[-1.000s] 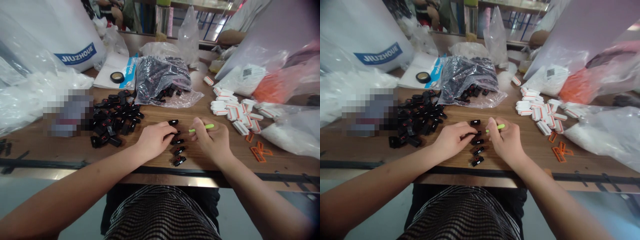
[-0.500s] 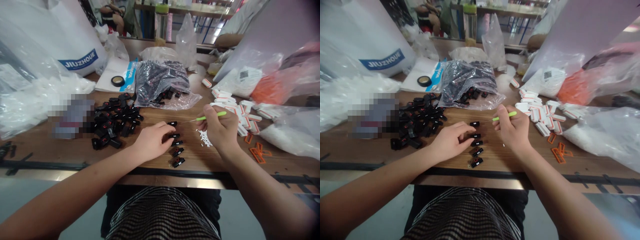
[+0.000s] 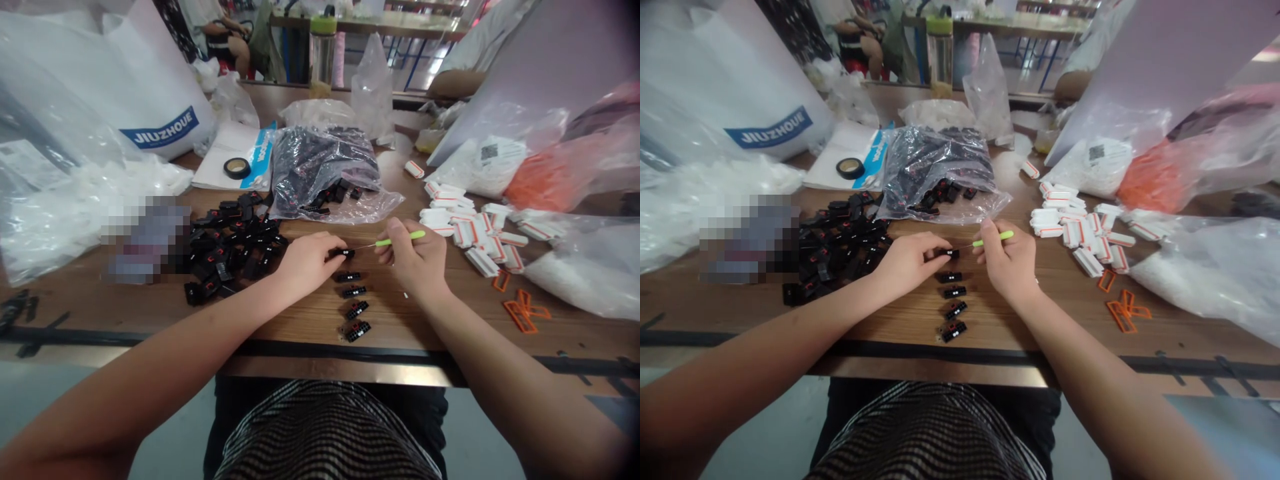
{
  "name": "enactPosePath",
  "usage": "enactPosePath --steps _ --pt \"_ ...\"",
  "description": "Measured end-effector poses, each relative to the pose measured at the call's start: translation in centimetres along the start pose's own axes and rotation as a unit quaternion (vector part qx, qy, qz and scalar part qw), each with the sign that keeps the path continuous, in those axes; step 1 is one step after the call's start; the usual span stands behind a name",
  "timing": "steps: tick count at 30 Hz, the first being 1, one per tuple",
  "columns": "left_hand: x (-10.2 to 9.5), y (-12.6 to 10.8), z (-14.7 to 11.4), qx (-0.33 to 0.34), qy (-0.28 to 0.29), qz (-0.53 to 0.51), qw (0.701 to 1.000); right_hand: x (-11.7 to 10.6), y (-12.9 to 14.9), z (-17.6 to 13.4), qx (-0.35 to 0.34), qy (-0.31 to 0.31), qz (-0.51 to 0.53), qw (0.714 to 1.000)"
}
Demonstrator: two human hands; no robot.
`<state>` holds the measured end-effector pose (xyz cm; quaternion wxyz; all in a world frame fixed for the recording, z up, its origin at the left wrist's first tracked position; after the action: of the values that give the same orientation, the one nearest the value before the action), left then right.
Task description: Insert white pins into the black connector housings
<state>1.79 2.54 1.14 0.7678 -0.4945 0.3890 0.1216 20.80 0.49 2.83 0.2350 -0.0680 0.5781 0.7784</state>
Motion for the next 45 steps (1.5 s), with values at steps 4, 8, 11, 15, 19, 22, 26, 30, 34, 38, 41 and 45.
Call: enactPosePath --steps 4,8,11,15,19,22,26,30,34,38,41,45 --pt "0.1 0.2 -0.2 0.007 -0.004 -0.009 1.000 0.3 -0.1 -0.1 0.005 0.009 -0.006 1.000" --pt "0.2 0.3 -0.2 0.005 -0.006 -0.010 1.000 0.4 0.0 -0.3 -0.002 0.001 -0.001 1.000" --pt "0.2 0.3 -0.2 0.004 -0.004 -0.008 1.000 0.4 -0.1 -0.3 -0.001 0.002 0.000 1.000" --pt "0.1 0.3 -0.2 0.004 -0.006 -0.008 1.000 0.4 -0.1 -0.3 -0.001 0.002 -0.008 1.000" --pt "0.1 0.2 -0.2 0.004 -0.004 -0.009 1.000 0.5 -0.1 -0.2 -0.005 0.000 -0.021 1.000" --pt "0.1 0.2 -0.2 0.007 -0.005 -0.011 1.000 0.5 -0.1 -0.2 -0.011 0.002 -0.025 1.000" --pt "0.2 0.3 -0.2 0.005 -0.008 -0.010 1.000 0.4 0.1 -0.6 -0.028 0.003 -0.040 0.999" --pt "0.3 0.4 -0.1 0.007 -0.012 -0.013 1.000 0.5 0.4 -1.0 -0.051 0.007 -0.068 0.996" --pt "0.3 0.5 -0.1 0.008 -0.013 -0.017 1.000 0.6 0.4 -1.1 -0.052 -0.004 -0.074 0.996" --pt "0.4 0.6 -0.1 0.015 -0.013 -0.017 1.000 0.8 0.2 -0.8 -0.036 -0.008 -0.073 0.997" --pt "0.4 0.7 -0.1 0.023 -0.016 -0.020 0.999 0.8 0.2 -0.5 -0.016 0.005 -0.075 0.997" --pt "0.4 0.6 -0.1 0.024 -0.018 -0.025 0.999 0.9 0.4 -0.3 -0.010 0.028 -0.069 0.997"
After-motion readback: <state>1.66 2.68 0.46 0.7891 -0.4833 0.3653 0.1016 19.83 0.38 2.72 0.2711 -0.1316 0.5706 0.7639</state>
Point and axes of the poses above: each hand's wrist, its own z-axis towards the middle knuckle, its own x-axis out of the palm, y = z × x, the point moved 1 cm from there along z, towards the middle knuckle, and after that the axes turned 7 degrees about -z, right-handed, at the moved point
